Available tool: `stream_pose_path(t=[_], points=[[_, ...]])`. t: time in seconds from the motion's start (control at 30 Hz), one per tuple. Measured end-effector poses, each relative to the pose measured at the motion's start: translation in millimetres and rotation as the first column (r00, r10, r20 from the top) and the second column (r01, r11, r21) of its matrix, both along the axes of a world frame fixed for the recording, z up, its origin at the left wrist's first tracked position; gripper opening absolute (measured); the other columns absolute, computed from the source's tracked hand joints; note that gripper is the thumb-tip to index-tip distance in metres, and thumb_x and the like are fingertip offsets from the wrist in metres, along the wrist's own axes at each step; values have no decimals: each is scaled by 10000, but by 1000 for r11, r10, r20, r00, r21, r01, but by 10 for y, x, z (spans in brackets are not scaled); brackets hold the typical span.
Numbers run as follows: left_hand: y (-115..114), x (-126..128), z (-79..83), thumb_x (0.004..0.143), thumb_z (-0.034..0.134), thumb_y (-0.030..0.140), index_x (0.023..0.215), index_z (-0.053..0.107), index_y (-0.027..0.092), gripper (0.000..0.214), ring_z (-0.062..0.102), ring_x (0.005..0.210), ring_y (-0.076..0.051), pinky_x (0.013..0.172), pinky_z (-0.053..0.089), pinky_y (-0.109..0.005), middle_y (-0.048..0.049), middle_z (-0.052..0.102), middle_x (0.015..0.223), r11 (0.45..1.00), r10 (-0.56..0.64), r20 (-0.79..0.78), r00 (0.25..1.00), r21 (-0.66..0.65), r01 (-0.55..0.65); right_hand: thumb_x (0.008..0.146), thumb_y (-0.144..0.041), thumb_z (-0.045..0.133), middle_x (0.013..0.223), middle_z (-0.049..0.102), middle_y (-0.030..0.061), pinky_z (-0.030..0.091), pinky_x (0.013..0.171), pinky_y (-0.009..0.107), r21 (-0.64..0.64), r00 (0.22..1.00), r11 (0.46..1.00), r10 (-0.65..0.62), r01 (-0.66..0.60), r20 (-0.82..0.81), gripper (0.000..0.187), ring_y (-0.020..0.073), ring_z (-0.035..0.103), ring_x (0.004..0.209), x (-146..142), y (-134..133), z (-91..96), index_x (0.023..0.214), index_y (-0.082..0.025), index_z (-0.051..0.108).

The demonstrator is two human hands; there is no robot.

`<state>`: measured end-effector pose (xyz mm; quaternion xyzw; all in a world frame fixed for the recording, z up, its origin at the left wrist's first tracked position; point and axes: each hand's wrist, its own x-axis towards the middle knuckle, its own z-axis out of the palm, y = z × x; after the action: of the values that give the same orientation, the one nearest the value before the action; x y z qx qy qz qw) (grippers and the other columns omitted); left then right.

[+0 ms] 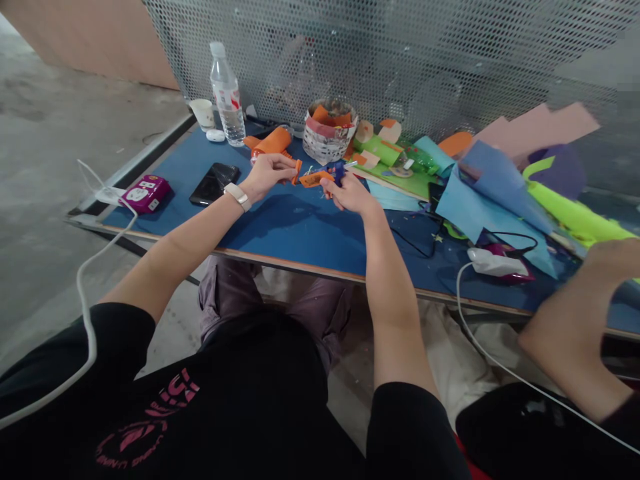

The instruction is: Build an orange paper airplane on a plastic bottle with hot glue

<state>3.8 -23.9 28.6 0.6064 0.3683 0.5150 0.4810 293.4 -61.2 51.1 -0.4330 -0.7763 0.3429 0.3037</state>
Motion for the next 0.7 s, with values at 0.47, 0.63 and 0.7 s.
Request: stream_pose_path(t=[0.47, 0.63, 0.7], points=[[-59, 6, 56, 962, 872, -35, 965, 842, 148, 186, 745, 713, -122, 707, 557, -290, -38, 844, 833, 1000, 10, -32, 999, -20, -10, 1085, -935, 717, 744, 643, -2, 437, 410, 231, -28, 1000, 999, -24, 24, -7, 733, 78, 504, 452, -24, -71, 60, 863, -246, 601], [-57, -7, 56, 965, 892, -21, 982, 836, 154, 184, 759, 722, -122, 716, 571, -285, -31, 843, 836, 1000, 8, -49, 999, -10, -8, 1082, -921, 740, 714, 644, 3, 433, 405, 240, -24, 1000, 1000, -12, 12, -11, 725, 89, 505, 452, -24, -85, 91, 856, -246, 603], [-52, -9, 51, 965, 891, -20, 984, 838, 153, 182, 757, 716, -117, 704, 568, -277, -30, 843, 833, 1000, 6, -48, 999, -11, -7, 1078, -932, 737, 701, 644, 4, 430, 402, 242, -30, 1000, 999, -12, 12, -1, 732, 94, 513, 451, -26, -86, 96, 854, -247, 605]])
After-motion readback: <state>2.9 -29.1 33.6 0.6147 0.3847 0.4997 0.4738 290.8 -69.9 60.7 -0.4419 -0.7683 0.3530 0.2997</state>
